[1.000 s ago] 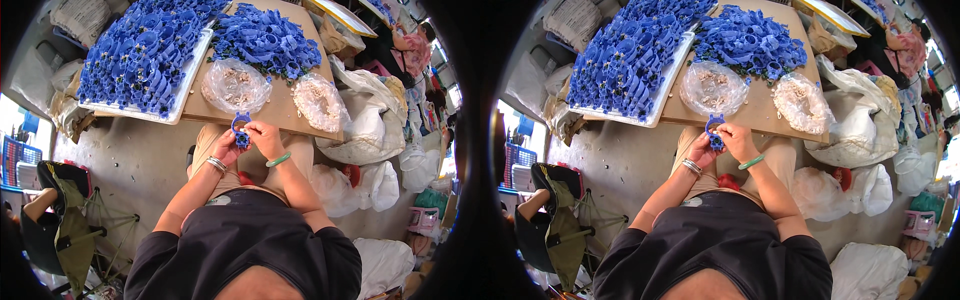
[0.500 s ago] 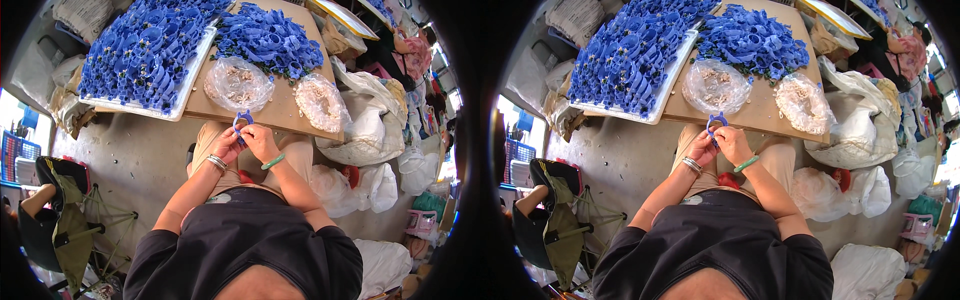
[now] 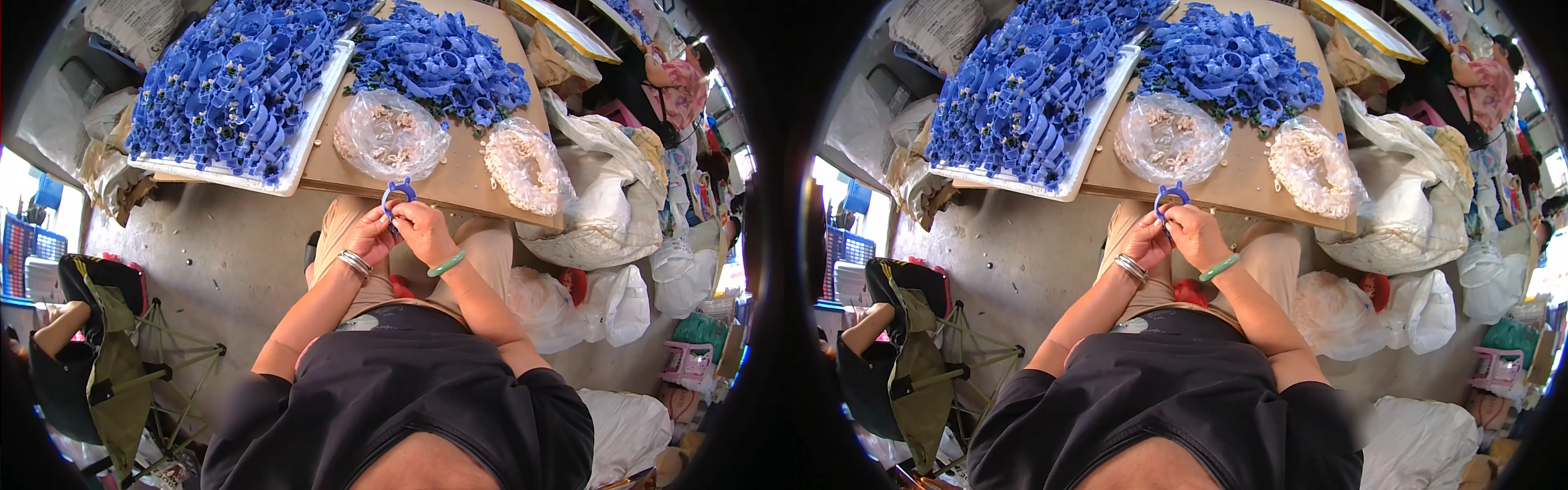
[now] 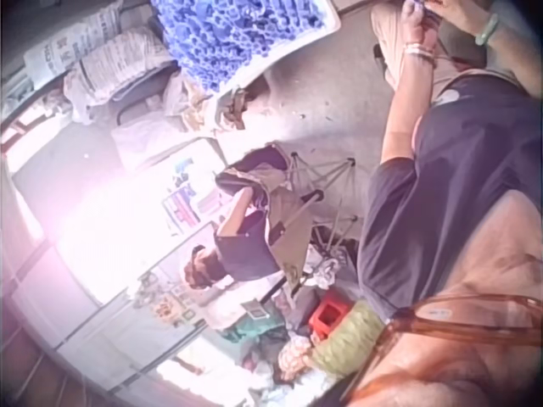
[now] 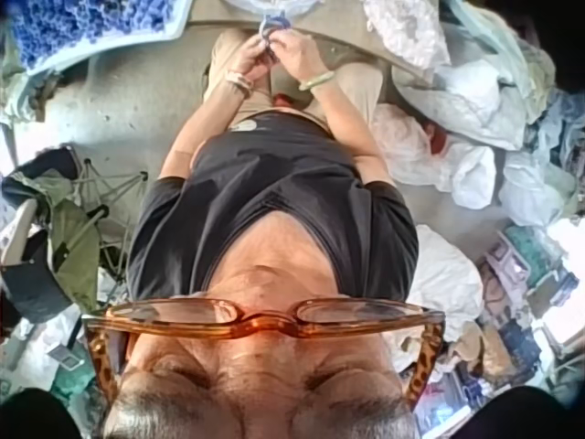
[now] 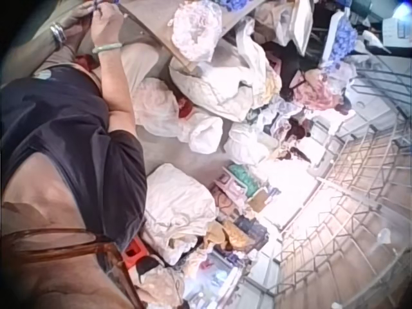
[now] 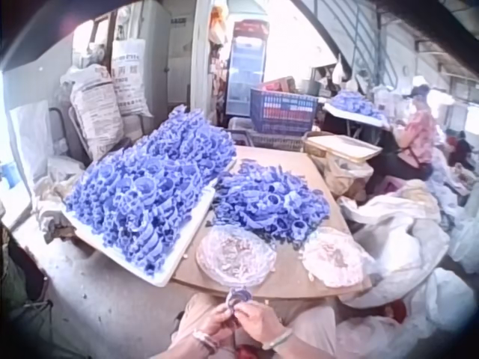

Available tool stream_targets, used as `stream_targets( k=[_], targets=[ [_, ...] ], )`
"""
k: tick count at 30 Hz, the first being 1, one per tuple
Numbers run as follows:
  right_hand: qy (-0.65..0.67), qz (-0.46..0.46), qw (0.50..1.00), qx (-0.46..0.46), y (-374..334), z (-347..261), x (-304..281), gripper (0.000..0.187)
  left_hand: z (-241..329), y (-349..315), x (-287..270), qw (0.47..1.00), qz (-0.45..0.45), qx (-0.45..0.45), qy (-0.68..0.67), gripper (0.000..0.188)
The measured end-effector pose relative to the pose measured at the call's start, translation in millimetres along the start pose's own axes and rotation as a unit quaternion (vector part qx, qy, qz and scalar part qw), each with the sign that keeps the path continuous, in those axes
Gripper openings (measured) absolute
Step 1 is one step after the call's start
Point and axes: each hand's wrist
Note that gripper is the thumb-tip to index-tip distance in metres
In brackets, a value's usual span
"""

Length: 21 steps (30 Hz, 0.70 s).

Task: The recorder is assembling blue plastic toy components and inserting small white pieces by hand.

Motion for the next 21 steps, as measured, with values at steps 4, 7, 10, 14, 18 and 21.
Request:
stream_targets(
  k=[4,7,10,14,18,21],
  targets=[
    [0.001,0.006,1.0,0.005,-0.4,2.4,-4.3,0.011,-0.1,-0.6,2.7,1.0,-0.018,-0.001,-0.021,0.04],
    [-0.044,-0.003,0.999,-0.018,-1.2,4.0,-6.0,0.011,0.2,-0.1,3.1,1.0,-0.015,-0.002,-0.017,0.041],
    [-0.082,0.0,0.997,-0.003,-2.2,2.5,-7.2,0.008,0.6,0.3,3.3,1.0,-0.017,-0.005,-0.016,0.042],
    [-0.073,-0.003,0.997,0.025,-2.2,2.9,-7.8,0.007,-0.2,0.2,1.0,1.0,-0.009,-0.002,-0.018,0.043],
    [-0.096,0.003,0.995,0.004,-2.8,5.5,-6.5,0.008,-1.3,0.6,-1.7,0.999,-0.015,-0.007,-0.032,0.042],
    [-0.104,0.012,0.994,0.024,-4.6,4.7,-4.3,0.008,-1.5,0.4,-3.5,0.999,-0.01,-0.009,-0.03,0.042]
  ],
)
Point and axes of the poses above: each hand's wrist, its own y-axis towards the middle knuckle, its own x-axis out of the palm, z = x × y, and after that the axes turned 9 degrees about y, right-handed
